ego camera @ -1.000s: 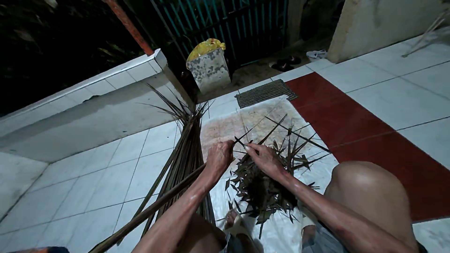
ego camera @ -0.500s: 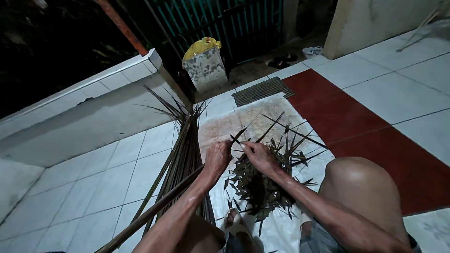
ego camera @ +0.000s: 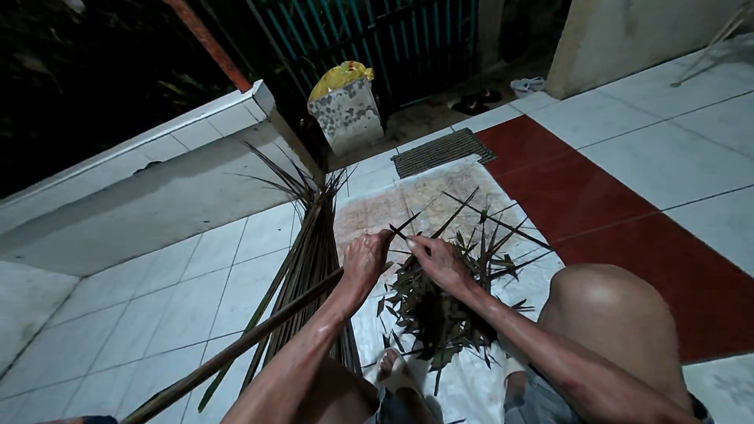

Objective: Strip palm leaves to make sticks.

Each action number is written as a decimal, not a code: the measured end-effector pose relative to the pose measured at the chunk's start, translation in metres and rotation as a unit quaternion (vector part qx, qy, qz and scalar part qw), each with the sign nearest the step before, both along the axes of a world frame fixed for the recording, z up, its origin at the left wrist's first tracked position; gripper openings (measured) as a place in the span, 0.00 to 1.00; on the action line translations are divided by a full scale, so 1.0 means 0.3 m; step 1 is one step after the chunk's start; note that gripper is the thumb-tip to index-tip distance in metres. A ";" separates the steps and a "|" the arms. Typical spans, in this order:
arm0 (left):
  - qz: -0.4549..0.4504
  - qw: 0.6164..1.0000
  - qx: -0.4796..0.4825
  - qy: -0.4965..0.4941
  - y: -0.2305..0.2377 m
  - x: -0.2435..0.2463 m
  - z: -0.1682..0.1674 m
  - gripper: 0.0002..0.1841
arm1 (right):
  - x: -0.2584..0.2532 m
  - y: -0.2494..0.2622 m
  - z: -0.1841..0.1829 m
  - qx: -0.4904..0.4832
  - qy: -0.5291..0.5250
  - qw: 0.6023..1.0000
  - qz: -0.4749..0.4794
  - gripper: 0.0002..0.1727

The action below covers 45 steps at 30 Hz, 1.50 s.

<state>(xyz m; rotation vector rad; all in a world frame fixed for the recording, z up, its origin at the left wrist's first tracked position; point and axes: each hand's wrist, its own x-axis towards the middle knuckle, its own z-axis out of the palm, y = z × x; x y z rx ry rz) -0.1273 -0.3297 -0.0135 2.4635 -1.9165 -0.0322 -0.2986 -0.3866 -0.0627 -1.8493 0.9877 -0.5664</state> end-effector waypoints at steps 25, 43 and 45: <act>-0.015 1.000 0.001 0.025 0.015 -0.045 -0.006 0.14 | 0.017 -0.018 -0.062 -0.017 0.006 0.999 -0.045 0.22; -0.079 0.995 -0.032 0.053 0.055 -0.037 -0.024 0.08 | 0.013 -0.020 -0.120 -0.082 -0.016 0.992 -0.098 0.21; -0.075 0.996 -0.026 0.040 0.049 -0.042 -0.022 0.09 | 0.011 -0.033 -0.139 -0.080 -0.017 0.991 -0.108 0.20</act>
